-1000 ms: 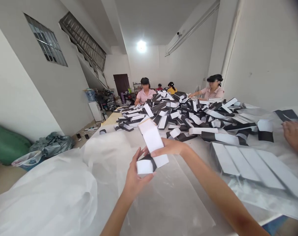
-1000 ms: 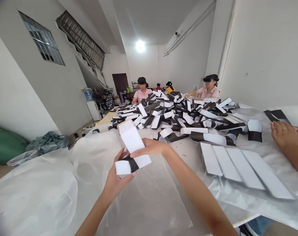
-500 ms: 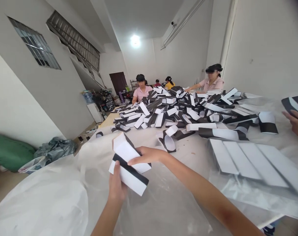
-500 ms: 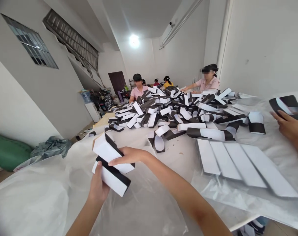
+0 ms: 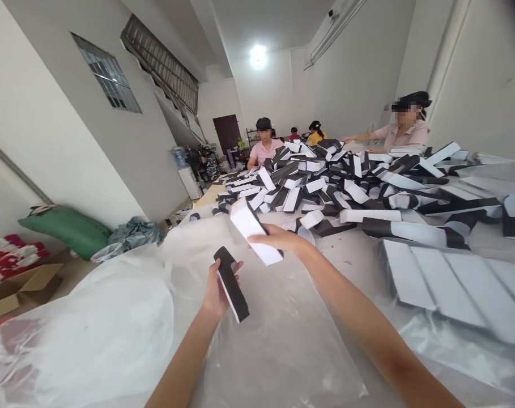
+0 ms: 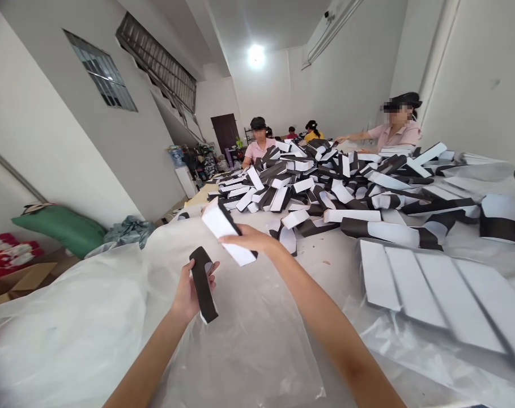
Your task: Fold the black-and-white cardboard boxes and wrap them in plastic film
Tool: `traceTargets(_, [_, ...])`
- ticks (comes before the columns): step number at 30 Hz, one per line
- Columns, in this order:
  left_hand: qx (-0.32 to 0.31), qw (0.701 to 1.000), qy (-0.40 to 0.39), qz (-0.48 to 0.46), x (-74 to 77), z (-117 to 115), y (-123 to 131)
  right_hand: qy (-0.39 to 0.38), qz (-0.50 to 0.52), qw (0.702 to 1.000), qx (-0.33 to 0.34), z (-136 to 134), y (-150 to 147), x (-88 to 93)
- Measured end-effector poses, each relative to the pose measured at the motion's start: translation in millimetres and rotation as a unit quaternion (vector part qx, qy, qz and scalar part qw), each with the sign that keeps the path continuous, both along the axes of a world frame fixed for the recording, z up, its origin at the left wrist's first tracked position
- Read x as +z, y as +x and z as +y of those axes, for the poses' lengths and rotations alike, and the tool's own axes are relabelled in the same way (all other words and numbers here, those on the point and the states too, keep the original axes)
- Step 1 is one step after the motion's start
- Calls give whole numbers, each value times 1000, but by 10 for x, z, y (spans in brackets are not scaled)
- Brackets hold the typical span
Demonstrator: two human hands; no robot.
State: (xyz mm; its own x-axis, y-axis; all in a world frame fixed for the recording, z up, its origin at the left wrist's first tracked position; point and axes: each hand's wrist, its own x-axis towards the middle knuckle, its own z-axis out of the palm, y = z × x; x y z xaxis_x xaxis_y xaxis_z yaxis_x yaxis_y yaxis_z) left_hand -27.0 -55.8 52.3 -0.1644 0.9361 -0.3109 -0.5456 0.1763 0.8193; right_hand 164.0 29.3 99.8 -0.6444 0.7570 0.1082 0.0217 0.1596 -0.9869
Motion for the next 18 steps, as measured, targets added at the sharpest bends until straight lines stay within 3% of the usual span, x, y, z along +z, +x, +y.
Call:
traceTargets(5, [-48,998,21,-28,36,25,-114,-78,80,988,-111,9,141,108])
traceTargets(9, [-82,995,49,-15,153,26,-79,-131,114,967,-186,-11,212,178])
traceTargets(13, [-135,985,99,-28,377,132,58,-117,85,979,-147,35,261,154])
traceTargets(18, [-170,967,184,-48,659,355,346,-8,26,994,-106,71,234,77])
